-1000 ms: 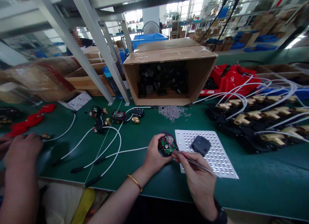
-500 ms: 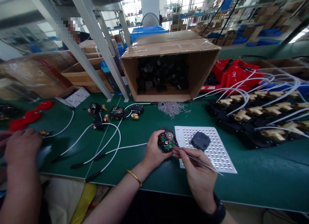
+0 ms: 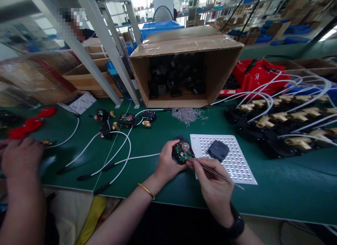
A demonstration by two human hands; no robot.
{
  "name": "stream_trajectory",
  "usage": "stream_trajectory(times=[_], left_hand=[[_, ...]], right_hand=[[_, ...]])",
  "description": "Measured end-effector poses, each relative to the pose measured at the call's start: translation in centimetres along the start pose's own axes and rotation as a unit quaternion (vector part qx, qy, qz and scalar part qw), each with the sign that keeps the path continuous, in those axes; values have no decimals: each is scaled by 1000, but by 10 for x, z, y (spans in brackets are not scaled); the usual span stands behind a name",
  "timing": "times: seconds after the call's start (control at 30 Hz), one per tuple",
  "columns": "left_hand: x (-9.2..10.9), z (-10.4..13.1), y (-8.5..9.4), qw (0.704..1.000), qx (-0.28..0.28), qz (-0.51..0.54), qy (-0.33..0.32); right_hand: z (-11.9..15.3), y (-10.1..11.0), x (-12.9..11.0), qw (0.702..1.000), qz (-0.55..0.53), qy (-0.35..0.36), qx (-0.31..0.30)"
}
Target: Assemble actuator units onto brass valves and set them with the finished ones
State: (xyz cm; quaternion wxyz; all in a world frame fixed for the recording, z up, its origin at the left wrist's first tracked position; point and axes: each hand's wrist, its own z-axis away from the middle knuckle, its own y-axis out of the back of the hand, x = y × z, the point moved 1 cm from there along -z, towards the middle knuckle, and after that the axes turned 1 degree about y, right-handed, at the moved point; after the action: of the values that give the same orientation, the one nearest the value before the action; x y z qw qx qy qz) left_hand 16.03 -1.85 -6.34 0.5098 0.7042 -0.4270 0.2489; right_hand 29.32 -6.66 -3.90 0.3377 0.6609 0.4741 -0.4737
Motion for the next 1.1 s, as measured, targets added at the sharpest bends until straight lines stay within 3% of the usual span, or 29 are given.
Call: stream_trajectory(times=[0.23, 0.53, 0.87, 1.1], left_hand=[[3, 0, 0, 999, 3, -22, -23], [1, 2, 1, 1000, 14, -21, -12], [1, 2, 1, 999, 17, -20, -26], [-1, 2, 1, 1000, 6, -4, 10]], right_hand=[[-9, 6, -5, 999, 12, 20, -36], [-19, 7, -4, 997, -7, -31, -76], [-30, 14, -11, 992, 38, -16, -119], [-34, 15, -7, 987, 33, -29, -155]])
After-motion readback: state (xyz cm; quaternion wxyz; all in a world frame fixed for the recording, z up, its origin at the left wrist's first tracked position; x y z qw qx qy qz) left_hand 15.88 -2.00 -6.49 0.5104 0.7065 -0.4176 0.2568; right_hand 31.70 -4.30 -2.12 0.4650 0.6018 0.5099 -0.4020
